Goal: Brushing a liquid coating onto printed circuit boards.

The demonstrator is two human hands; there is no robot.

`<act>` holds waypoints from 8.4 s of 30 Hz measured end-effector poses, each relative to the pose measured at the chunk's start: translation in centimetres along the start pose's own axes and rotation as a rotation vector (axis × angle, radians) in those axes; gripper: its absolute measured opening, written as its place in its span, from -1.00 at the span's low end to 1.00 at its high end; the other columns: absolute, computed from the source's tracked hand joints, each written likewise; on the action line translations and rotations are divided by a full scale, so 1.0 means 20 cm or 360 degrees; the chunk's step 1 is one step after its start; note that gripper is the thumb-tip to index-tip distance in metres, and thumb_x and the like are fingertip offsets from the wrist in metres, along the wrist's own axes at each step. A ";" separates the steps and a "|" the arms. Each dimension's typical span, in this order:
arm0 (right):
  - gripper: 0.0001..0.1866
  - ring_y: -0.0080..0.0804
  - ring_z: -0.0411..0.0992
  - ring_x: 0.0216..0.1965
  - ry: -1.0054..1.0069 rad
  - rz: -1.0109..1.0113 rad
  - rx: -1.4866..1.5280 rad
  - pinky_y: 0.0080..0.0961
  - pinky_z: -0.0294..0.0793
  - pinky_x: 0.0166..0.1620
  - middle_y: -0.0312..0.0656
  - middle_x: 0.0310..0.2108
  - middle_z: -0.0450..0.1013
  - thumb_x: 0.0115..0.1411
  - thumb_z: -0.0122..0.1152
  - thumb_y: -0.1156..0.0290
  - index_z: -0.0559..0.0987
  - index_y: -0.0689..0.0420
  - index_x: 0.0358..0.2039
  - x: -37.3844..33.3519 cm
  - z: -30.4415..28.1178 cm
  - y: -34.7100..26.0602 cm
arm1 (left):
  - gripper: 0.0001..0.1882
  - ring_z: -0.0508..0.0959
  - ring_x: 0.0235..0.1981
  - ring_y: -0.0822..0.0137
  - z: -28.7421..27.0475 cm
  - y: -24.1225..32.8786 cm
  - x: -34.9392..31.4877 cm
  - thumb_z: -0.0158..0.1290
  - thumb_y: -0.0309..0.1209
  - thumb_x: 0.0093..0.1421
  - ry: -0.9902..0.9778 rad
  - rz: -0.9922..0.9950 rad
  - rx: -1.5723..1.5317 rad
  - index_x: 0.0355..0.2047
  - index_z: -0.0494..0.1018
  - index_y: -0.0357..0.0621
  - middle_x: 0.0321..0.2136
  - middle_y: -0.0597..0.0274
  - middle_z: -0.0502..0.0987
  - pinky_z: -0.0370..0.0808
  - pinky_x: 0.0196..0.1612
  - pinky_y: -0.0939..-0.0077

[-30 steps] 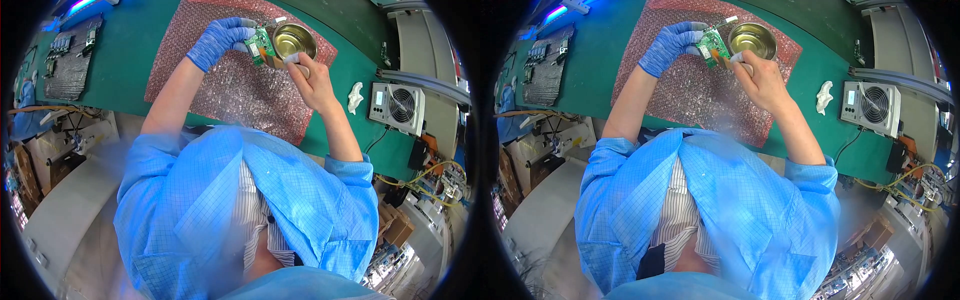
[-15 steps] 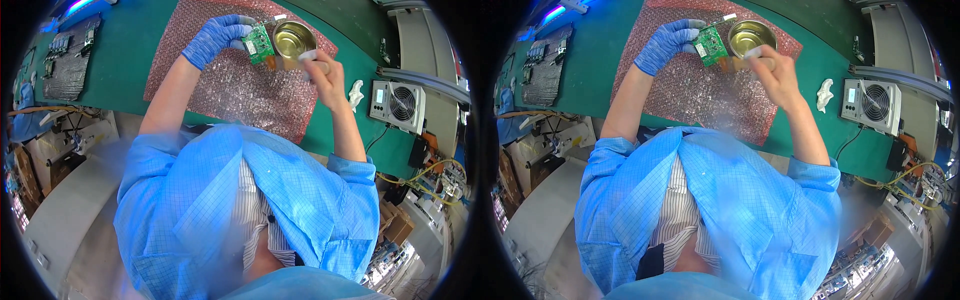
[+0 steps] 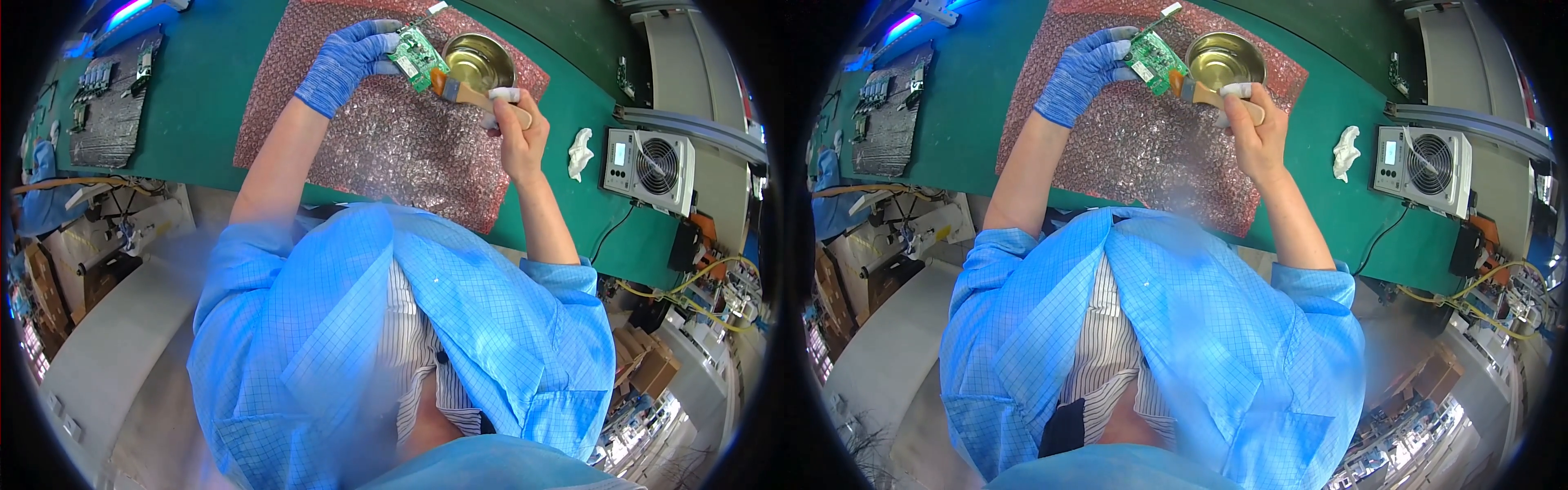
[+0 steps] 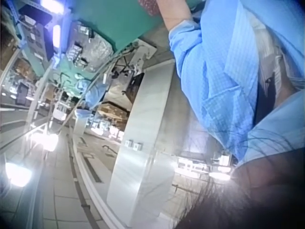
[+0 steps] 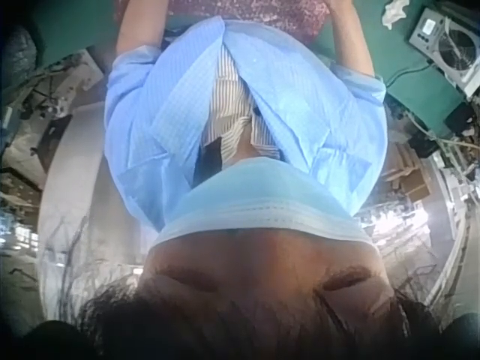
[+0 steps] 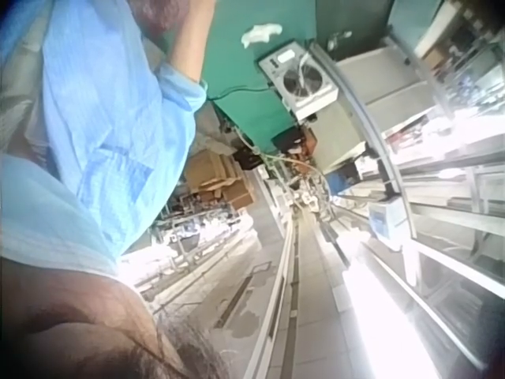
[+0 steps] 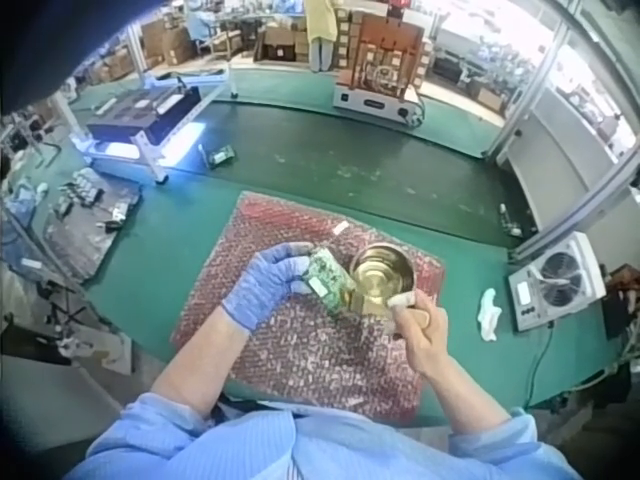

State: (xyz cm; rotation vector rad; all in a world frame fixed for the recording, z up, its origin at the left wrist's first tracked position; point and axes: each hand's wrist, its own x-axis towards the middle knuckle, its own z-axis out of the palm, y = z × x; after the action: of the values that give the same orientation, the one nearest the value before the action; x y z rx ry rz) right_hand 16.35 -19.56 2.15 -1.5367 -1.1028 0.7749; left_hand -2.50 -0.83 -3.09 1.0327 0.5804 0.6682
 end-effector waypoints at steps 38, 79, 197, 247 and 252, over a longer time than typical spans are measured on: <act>-0.85 -0.72 0.32 -0.67 0.0352 -0.0062 -0.0082 -0.77 0.29 -0.66 -0.34 -0.66 0.40 0.20 0.02 0.40 0.47 0.21 -0.43 0.11 0.23 -0.07 | -0.68 0.57 -0.27 0.29 0.00 -0.05 0.07 0.08 -0.46 0.13 0.0367 0.0124 -0.0115 -0.10 0.41 -0.26 -0.25 0.10 0.52 0.61 -0.26 0.48; -0.69 0.07 0.43 -0.29 0.1138 -0.0118 -0.1691 -0.14 0.43 -0.26 0.00 -0.36 0.47 -0.01 0.17 0.45 0.38 0.08 -0.21 1.11 -1.37 1.04 | -0.67 0.44 -0.15 0.33 -0.80 -0.05 0.46 0.09 -0.50 0.13 0.1290 0.0295 0.0836 -0.08 0.37 -0.29 -0.16 0.18 0.43 0.48 -0.11 0.54; -0.78 -0.68 0.33 -0.55 0.0420 0.0452 0.0128 -0.72 0.26 -0.51 -0.33 -0.54 0.44 0.21 0.02 0.32 0.50 0.19 -0.27 0.11 -0.18 0.27 | -0.63 0.58 -0.35 0.30 -0.21 0.03 -0.25 0.03 -0.34 0.19 0.0204 -0.0276 -0.0315 -0.06 0.38 -0.34 -0.28 0.07 0.53 0.60 -0.42 0.53; -0.73 -0.65 0.34 -0.53 -0.0360 0.0087 -0.0419 -0.66 0.30 -0.46 -0.33 -0.56 0.42 0.17 0.11 0.25 0.52 0.22 -0.27 0.05 -0.10 -0.21 | -0.61 0.58 -0.31 0.40 0.08 0.10 -0.01 0.14 -0.23 0.10 -0.0145 -0.0189 0.0251 -0.11 0.47 -0.17 -0.31 0.22 0.56 0.58 -0.33 0.56; -0.76 -0.68 0.35 -0.52 -0.0198 0.0017 -0.0169 -0.70 0.32 -0.43 -0.34 -0.52 0.44 0.18 0.11 0.31 0.52 0.23 -0.25 0.05 -0.09 -0.20 | -0.59 0.57 -0.28 0.40 0.08 0.09 0.00 0.14 -0.23 0.10 -0.0115 -0.0202 0.0325 -0.09 0.45 -0.17 -0.27 0.21 0.55 0.57 -0.29 0.56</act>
State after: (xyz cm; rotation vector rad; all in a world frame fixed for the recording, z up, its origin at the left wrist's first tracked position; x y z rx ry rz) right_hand 17.37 -19.11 6.44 -1.6011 -1.2452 0.8400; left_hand -1.73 -1.02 -0.81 1.1945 0.6551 0.4646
